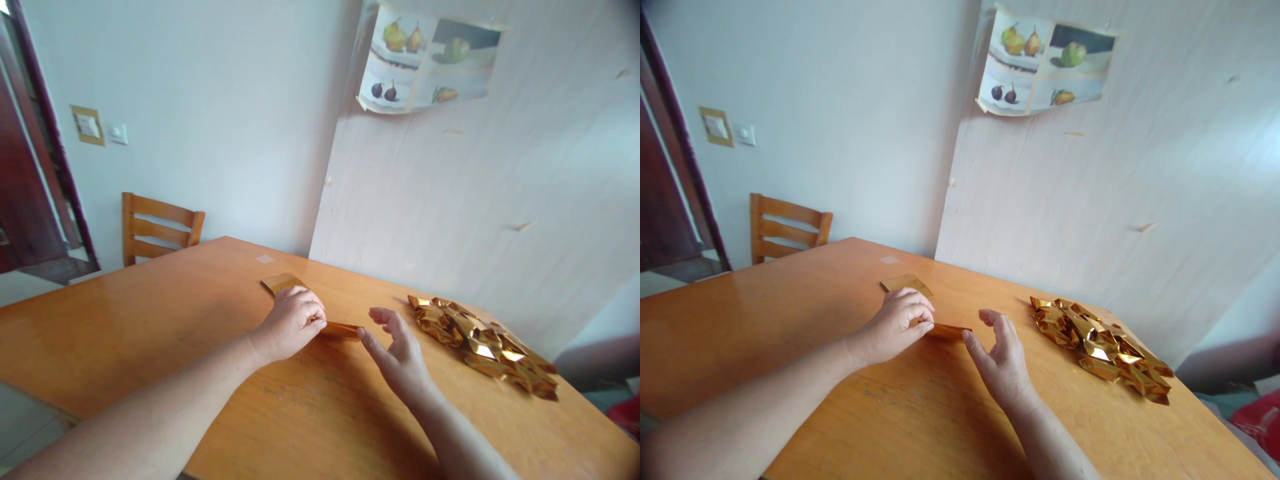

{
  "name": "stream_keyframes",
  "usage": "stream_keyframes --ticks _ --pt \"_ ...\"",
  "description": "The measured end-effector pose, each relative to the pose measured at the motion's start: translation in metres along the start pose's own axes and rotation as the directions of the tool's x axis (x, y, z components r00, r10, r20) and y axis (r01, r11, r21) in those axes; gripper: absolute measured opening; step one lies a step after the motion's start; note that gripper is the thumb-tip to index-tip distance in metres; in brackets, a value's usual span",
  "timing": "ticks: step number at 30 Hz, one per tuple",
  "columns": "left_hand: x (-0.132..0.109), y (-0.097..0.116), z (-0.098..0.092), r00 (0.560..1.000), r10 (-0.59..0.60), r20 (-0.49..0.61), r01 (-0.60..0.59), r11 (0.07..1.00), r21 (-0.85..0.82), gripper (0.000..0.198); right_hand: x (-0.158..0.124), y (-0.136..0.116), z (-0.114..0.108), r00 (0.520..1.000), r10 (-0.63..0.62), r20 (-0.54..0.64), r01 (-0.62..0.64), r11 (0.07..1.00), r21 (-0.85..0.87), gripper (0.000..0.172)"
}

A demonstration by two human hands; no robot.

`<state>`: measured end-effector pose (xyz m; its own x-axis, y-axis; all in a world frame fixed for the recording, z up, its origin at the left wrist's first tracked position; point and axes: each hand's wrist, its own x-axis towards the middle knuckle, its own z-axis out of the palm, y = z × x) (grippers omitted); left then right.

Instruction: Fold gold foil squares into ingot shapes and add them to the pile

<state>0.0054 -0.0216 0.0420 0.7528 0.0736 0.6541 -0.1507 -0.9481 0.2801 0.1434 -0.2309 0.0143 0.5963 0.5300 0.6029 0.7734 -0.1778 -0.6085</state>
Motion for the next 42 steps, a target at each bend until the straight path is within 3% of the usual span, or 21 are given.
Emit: stream_keyframes --ticks 5,11,12,14,16,19,25,29,34,38,42 --pt "-0.001 0.0 0.002 1.0 0.002 0.002 -0.002 1.0 -0.008 0.008 0.001 -0.001 0.001 0.988 -0.106 0.11 0.111 0.993 -0.036 0.01" --pt "-0.001 0.004 0.005 0.962 -0.169 -0.214 0.148 0.983 -0.111 0.012 -0.001 -0.005 0.003 0.991 -0.136 0.009 0.137 0.988 -0.069 0.01" --pt "-0.001 0.006 0.006 0.959 -0.215 -0.185 0.189 0.971 -0.147 0.008 -0.001 -0.006 0.003 0.988 -0.154 -0.006 0.153 0.984 -0.09 0.01" --pt "-0.003 0.01 0.01 0.952 -0.303 -0.04 0.287 0.93 -0.231 0.02 -0.002 -0.008 0.003 0.979 -0.202 -0.012 0.198 0.971 -0.136 0.01" --pt "-0.005 0.013 0.016 0.92 -0.374 0.117 0.392 0.865 -0.314 0.034 -0.003 -0.013 0.003 0.967 -0.253 0.008 0.25 0.952 -0.178 0.009" --pt "-0.007 0.018 0.025 0.867 -0.421 0.266 0.498 0.736 -0.458 0.047 -0.006 -0.022 0.003 0.944 -0.323 0.061 0.329 0.921 -0.206 0.009" --pt "-0.006 0.026 0.031 0.809 -0.452 0.377 0.569 0.437 -0.697 0.038 -0.011 -0.04 0.004 0.913 -0.35 0.211 0.389 0.901 -0.192 0.013" --pt "-0.004 0.031 0.028 0.788 -0.456 0.415 0.582 0.33 -0.743 0.02 -0.013 -0.041 0.006 0.905 -0.331 0.266 0.376 0.916 -0.138 0.012" --pt "-0.001 0.034 0.019 0.77 -0.511 0.382 0.595 0.359 -0.719 0.01 -0.014 -0.033 0.007 0.945 -0.193 0.263 0.201 0.98 -0.001 0.017" --pt "-0.001 0.029 0.019 0.806 -0.477 0.351 0.563 0.429 -0.707 0.017 -0.012 -0.023 0.009 0.966 -0.071 0.249 0.065 0.997 0.032 0.024" --pt "-0.004 0.018 0.025 0.856 -0.444 0.264 0.502 0.597 -0.625 0.013 -0.007 -0.012 0.015 0.968 0.093 0.232 -0.122 0.986 0.114 0.028"
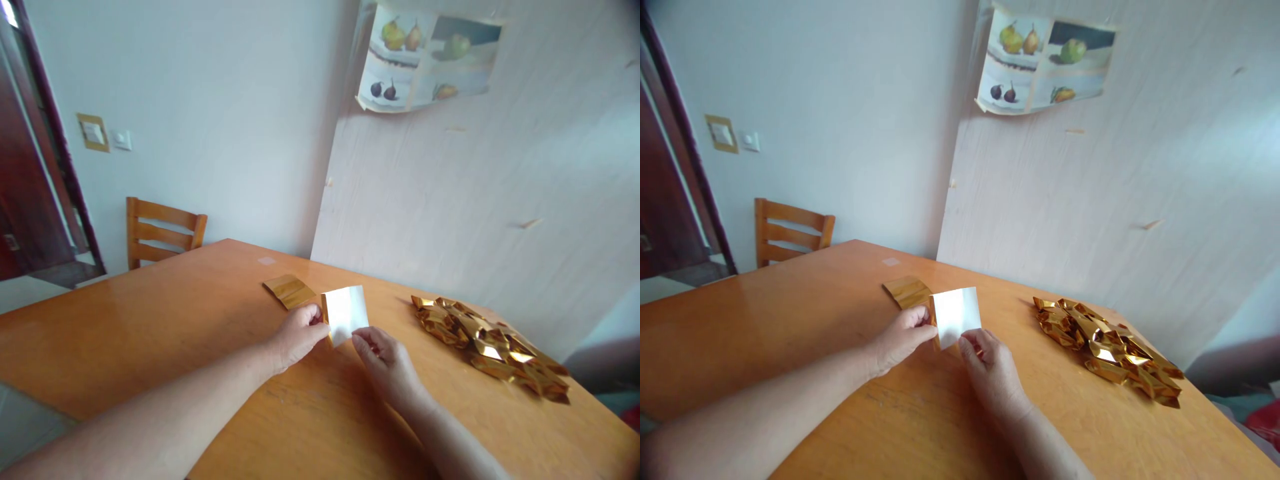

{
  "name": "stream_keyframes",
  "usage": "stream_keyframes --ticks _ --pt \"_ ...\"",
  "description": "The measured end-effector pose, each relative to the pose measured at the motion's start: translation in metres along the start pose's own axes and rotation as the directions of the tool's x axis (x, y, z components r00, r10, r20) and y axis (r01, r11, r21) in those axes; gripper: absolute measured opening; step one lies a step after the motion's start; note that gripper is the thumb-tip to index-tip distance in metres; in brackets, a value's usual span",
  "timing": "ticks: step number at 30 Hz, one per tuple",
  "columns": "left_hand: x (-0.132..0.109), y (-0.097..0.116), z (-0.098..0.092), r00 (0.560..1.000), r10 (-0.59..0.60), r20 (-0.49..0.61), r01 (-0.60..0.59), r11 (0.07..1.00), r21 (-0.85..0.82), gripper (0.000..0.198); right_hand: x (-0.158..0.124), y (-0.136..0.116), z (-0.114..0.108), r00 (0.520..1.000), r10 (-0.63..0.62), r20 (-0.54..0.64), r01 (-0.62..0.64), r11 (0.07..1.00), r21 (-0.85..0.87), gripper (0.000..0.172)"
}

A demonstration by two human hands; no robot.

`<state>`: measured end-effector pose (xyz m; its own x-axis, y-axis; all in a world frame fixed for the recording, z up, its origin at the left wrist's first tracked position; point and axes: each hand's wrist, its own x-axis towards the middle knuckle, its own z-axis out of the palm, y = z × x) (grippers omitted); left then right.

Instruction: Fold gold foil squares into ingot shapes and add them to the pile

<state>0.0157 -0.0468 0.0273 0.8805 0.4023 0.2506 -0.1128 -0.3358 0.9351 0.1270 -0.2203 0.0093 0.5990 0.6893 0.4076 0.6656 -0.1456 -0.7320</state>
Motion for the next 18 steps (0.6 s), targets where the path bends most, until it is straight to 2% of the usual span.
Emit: stream_keyframes --ticks 3,5,7,9,11,14,18 --pt "0.002 -0.006 -0.003 0.994 0.103 -0.037 -0.093 0.973 0.209 0.006 0.004 0.007 0.001 0.988 0.154 -0.001 -0.151 0.971 0.187 0.032" --pt "0.002 -0.007 -0.006 0.982 0.189 -0.024 -0.167 0.915 0.367 0.003 0.005 0.01 0.0 0.965 0.262 -0.002 -0.245 0.906 0.346 0.035" --pt "0.001 -0.005 -0.008 0.956 0.291 0.031 -0.268 0.827 0.495 0.01 0.007 0.013 -0.002 0.94 0.34 0.003 -0.298 0.82 0.488 0.033" --pt "0.0 -0.002 -0.01 0.918 0.381 0.11 -0.37 0.725 0.581 0.017 0.008 0.017 -0.004 0.932 0.364 0.006 -0.303 0.769 0.563 0.029" --pt "-0.003 0.002 -0.011 0.883 0.426 0.196 -0.443 0.622 0.645 0.02 0.01 0.022 -0.005 0.931 0.366 -0.012 -0.293 0.763 0.576 0.031" --pt "-0.006 0.004 -0.01 0.856 0.408 0.316 -0.499 0.499 0.709 0.018 0.012 0.031 -0.008 0.918 0.391 -0.07 -0.295 0.788 0.541 0.04" --pt "-0.011 0.004 -0.008 0.843 0.33 0.426 -0.535 0.425 0.73 0.015 0.014 0.039 -0.013 0.889 0.416 -0.191 -0.311 0.855 0.415 0.042"
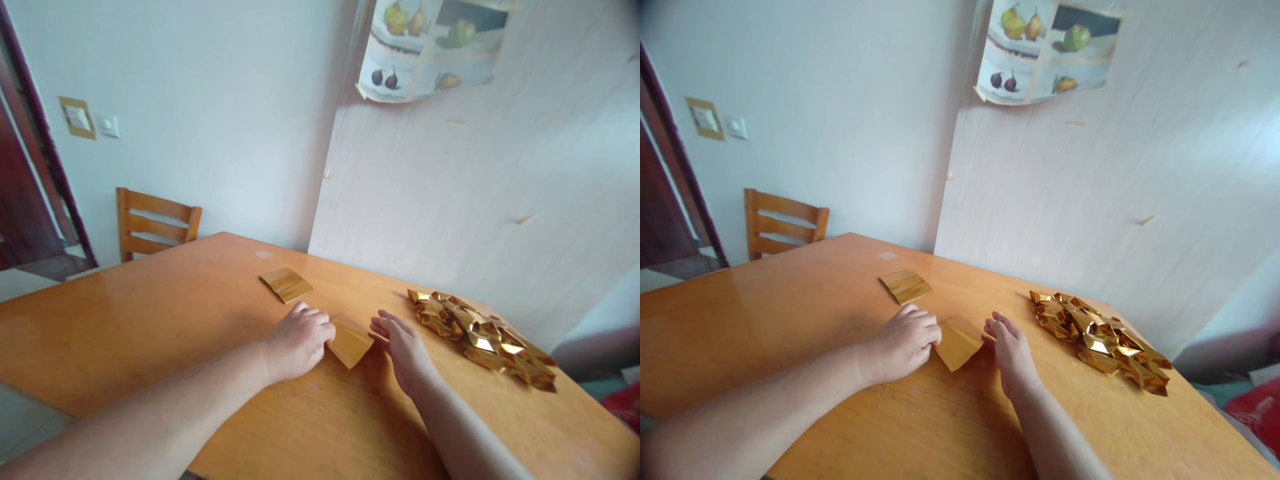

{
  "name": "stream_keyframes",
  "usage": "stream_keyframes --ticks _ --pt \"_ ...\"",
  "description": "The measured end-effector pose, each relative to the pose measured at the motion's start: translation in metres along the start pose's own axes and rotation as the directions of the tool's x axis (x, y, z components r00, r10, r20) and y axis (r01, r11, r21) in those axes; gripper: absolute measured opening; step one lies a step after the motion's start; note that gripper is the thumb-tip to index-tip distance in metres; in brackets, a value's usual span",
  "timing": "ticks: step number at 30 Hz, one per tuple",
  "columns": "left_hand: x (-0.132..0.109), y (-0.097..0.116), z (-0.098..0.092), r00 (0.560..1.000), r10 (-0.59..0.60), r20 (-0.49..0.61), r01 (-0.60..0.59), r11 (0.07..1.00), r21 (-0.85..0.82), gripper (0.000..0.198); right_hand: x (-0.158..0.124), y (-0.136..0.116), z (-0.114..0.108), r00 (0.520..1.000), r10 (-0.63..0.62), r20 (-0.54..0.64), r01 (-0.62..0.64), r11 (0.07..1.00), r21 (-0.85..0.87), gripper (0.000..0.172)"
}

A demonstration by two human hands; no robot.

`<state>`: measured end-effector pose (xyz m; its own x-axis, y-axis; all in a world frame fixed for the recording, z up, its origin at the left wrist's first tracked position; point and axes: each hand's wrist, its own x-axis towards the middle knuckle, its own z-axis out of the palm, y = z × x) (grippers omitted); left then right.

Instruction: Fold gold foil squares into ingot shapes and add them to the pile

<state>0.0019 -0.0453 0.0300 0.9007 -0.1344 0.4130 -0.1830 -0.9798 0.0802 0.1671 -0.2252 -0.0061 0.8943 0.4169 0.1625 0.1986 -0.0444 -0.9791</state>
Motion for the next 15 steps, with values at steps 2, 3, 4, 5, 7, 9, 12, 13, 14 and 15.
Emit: stream_keyframes --ticks 2,3,4,5,7,9,12,13,14,15 --pt "-0.001 0.001 0.0 0.999 0.01 0.035 -0.011 1.0 0.021 0.014 -0.001 -0.003 -0.001 0.998 -0.056 -0.042 0.052 0.995 -0.09 0.042" --pt "-0.001 0.002 0.0 0.999 0.014 0.045 -0.016 0.999 0.028 0.014 -0.002 -0.006 -0.001 0.995 -0.09 -0.046 0.083 0.988 -0.13 0.04" --pt "-0.002 0.003 0.0 0.998 0.016 0.053 -0.018 0.999 0.029 0.014 -0.005 -0.01 -0.001 0.992 -0.122 -0.034 0.115 0.98 -0.164 0.037" --pt "-0.002 0.003 0.0 0.998 0.015 0.058 -0.017 0.999 0.027 0.014 -0.009 -0.015 0.0 0.988 -0.154 0.003 0.151 0.968 -0.199 0.032" --pt "-0.002 0.004 0.001 0.998 0.007 0.065 -0.008 1.0 0.014 0.013 -0.018 -0.024 0.004 0.973 -0.195 0.126 0.221 0.942 -0.252 0.019" --pt "-0.002 0.004 0.003 0.998 -0.004 0.067 0.004 1.0 -0.007 0.012 -0.027 -0.032 0.008 0.894 -0.263 0.363 0.394 0.846 -0.359 0.019" --pt "-0.002 0.003 0.006 0.998 -0.009 0.065 0.012 0.999 -0.048 0.011 -0.037 -0.038 0.011 0.796 -0.293 0.53 0.537 0.747 -0.392 0.013" --pt "-0.002 0.002 0.008 0.998 -0.011 0.067 0.015 0.998 -0.065 0.01 -0.039 -0.039 0.011 0.781 -0.288 0.554 0.554 0.728 -0.403 0.01" --pt "-0.002 0.002 0.009 0.997 -0.014 0.07 0.02 0.996 -0.083 0.011 -0.039 -0.039 0.011 0.774 -0.276 0.57 0.562 0.714 -0.418 0.009" --pt "-0.002 0.001 0.01 0.997 -0.018 0.072 0.026 0.994 -0.102 0.012 -0.039 -0.039 0.01 0.772 -0.261 0.58 0.563 0.704 -0.433 0.008"
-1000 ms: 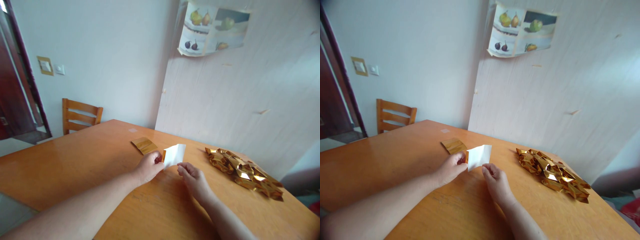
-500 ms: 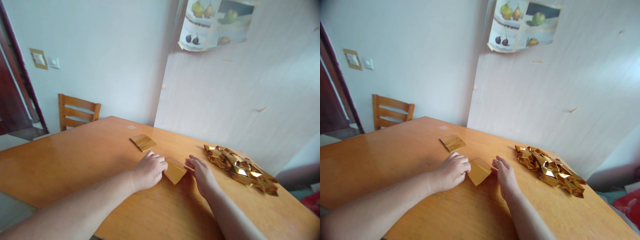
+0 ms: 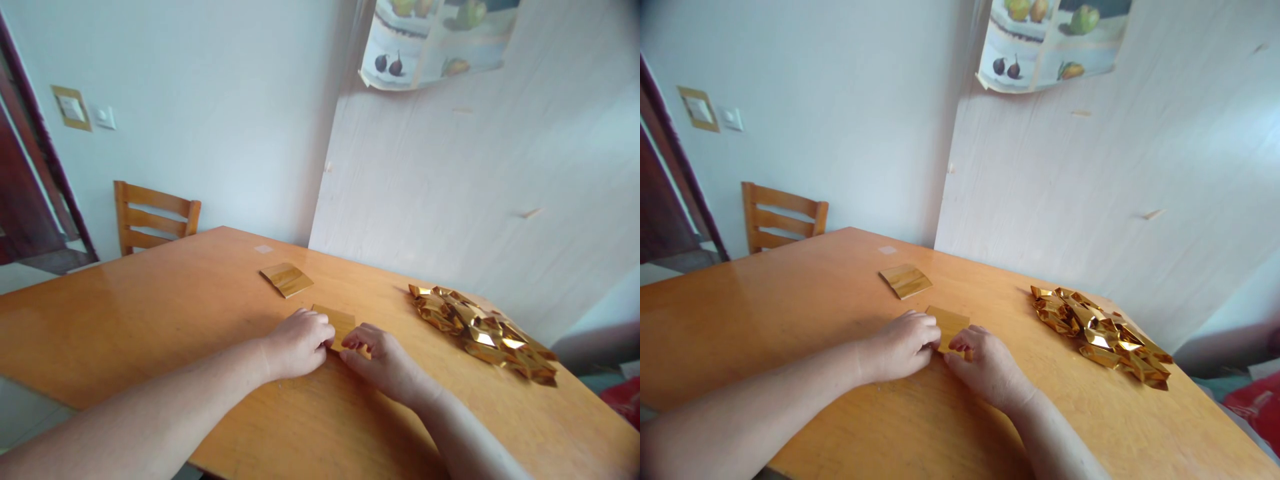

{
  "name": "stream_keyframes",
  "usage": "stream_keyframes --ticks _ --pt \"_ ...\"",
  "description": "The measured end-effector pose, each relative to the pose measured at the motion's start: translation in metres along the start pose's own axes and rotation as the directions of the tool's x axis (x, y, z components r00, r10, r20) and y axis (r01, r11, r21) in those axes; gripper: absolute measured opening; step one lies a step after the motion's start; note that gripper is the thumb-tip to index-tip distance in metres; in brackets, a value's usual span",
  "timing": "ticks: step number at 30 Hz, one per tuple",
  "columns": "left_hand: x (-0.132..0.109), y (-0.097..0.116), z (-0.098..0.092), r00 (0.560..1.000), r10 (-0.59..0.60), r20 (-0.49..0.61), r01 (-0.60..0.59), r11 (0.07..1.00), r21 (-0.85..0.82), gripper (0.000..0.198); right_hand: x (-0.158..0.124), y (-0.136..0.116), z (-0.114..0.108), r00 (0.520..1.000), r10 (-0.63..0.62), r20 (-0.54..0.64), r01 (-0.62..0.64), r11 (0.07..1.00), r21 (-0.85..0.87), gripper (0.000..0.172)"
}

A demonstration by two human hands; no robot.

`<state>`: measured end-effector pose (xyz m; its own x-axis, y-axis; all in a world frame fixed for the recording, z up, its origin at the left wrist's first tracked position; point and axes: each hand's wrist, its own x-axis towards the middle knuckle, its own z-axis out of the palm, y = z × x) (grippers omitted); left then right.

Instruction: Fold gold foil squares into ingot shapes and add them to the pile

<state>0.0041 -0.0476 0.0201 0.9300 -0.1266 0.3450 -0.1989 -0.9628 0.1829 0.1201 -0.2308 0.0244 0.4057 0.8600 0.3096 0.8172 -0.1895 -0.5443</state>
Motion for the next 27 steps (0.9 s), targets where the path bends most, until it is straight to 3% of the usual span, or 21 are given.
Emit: stream_keyframes --ticks 9,16,21,27 --pt "0.0 -0.008 0.004 0.996 -0.086 0.006 0.086 0.975 -0.204 0.018 0.002 0.009 0.0 0.996 0.029 0.08 -0.036 0.996 0.086 0.022" --pt "0.002 -0.011 0.002 0.953 -0.283 0.111 0.304 0.884 -0.354 0.02 0.004 0.014 0.005 0.99 0.119 0.077 -0.128 0.984 0.124 0.027" --pt "0.004 -0.014 -0.006 0.912 -0.354 0.207 0.406 0.85 -0.334 0.018 0.006 0.022 0.01 0.969 0.223 0.104 -0.236 0.962 0.137 0.025" --pt "0.005 -0.023 -0.014 0.869 -0.403 0.288 0.481 0.824 -0.298 0.019 0.008 0.023 0.011 0.968 0.23 0.097 -0.24 0.965 0.107 0.024"
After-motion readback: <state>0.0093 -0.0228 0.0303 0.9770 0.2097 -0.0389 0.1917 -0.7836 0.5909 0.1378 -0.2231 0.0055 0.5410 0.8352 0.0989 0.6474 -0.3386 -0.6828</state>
